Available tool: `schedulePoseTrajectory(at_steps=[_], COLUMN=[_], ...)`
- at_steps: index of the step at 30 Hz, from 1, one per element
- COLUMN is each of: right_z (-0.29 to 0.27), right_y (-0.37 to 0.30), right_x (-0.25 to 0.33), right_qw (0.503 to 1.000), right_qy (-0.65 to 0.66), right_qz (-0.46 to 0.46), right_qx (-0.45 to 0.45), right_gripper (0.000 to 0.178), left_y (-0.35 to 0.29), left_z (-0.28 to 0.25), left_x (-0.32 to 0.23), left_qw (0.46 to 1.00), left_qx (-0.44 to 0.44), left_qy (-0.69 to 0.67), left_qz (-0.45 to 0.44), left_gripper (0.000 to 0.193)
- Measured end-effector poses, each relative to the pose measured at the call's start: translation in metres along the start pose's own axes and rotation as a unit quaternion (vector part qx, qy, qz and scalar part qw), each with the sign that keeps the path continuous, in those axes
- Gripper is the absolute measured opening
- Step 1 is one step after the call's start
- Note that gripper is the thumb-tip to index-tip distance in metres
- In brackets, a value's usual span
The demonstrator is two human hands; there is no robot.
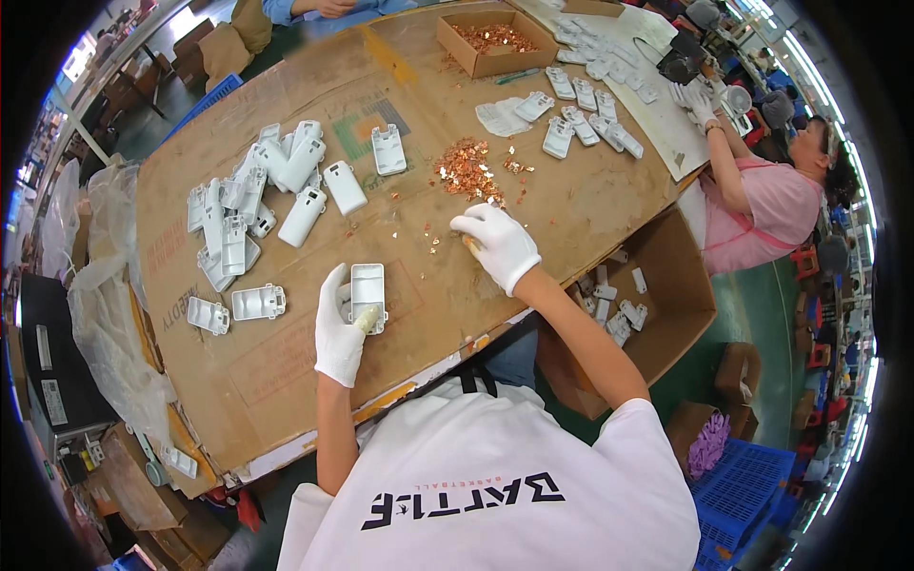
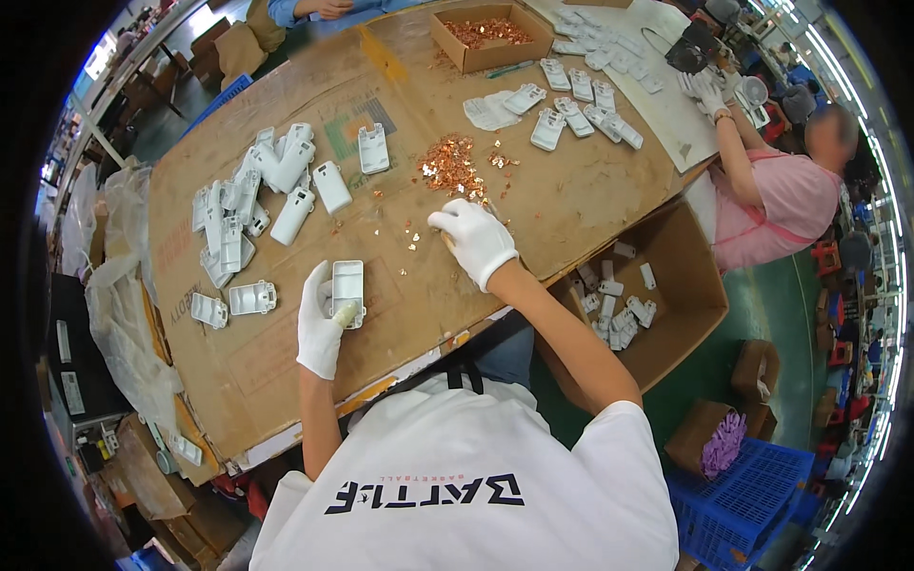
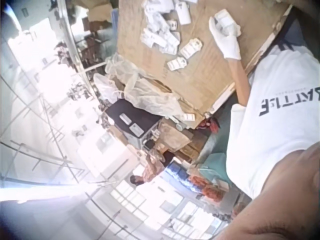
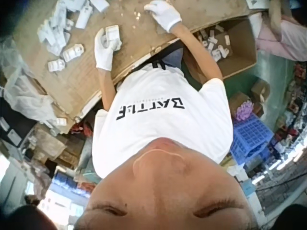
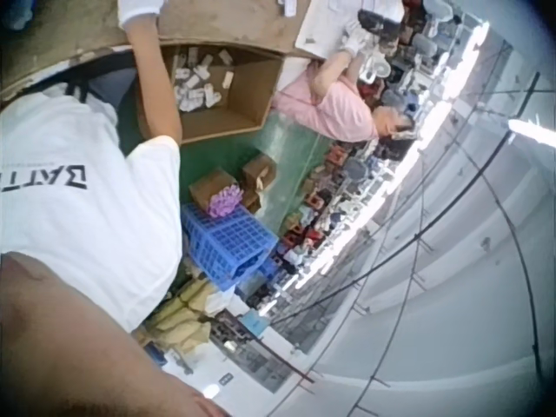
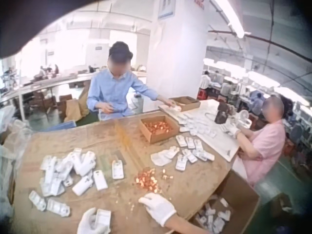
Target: The person picks up a white plastic housing, inserts small copper contacts into it by hand, and places the assembled unit into a cardboard box.
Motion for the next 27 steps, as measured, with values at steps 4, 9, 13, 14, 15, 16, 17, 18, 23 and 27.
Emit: schedulePoseTrajectory(at_steps=[4,9,13,14,15,16,17,18,23,27], right_z=[0.005,0.008,0.008,0.009,0.009,0.010,0.010,0.011,0.014,0.016], right_y=[0.001,-0.003,0.002,0.004,0.005,0.006,0.007,0.007,0.017,0.019], right_x=[-0.006,-0.013,-0.005,-0.005,-0.007,-0.009,-0.011,-0.012,-0.001,0.012], right_qw=[0.987,0.994,0.996,0.993,0.991,0.991,0.989,0.987,0.980,0.971], right_qy=[-0.038,-0.065,-0.057,-0.072,-0.087,-0.087,-0.099,-0.112,-0.158,-0.186], right_qz=[-0.147,-0.041,0.018,0.036,0.055,0.055,0.047,0.038,-0.001,-0.034], right_qx=[0.053,0.082,0.071,0.081,0.091,0.091,0.098,0.105,0.121,0.144], right_gripper=[0.020,0.016,0.018,0.018,0.018,0.018,0.017,0.015,0.009,0.009], left_y=[-0.002,0.005,0.006,0.005,0.003,-0.001,-0.009,-0.013,-0.019,-0.004], left_z=[-0.003,-0.012,-0.012,-0.013,-0.014,-0.015,-0.015,-0.014,0.004,0.011], left_x=[-0.005,-0.006,-0.025,-0.031,-0.033,-0.036,-0.046,-0.056,-0.036,-0.027], left_qw=[1.000,0.976,0.883,0.842,0.836,0.825,0.798,0.798,0.783,0.830], left_qx=[-0.026,-0.024,-0.165,-0.216,-0.239,-0.262,-0.275,-0.273,-0.116,-0.154], left_qy=[0.015,0.193,0.387,0.447,0.472,0.495,0.536,0.537,0.591,0.531], left_qz=[0.010,0.097,0.209,0.211,0.144,0.075,0.023,0.022,-0.155,-0.069], left_gripper=[0.060,0.050,0.043,0.044,0.047,0.050,0.045,0.045,0.047,0.034])
Point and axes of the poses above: each hand's wrist, its own y-axis towards the middle knuckle, its own z-axis out of the palm, x = y × z, the point moved 2 cm from there along y, towards the middle knuckle, and after that the axes turned 15 degrees about y, right-handed, at the moved point
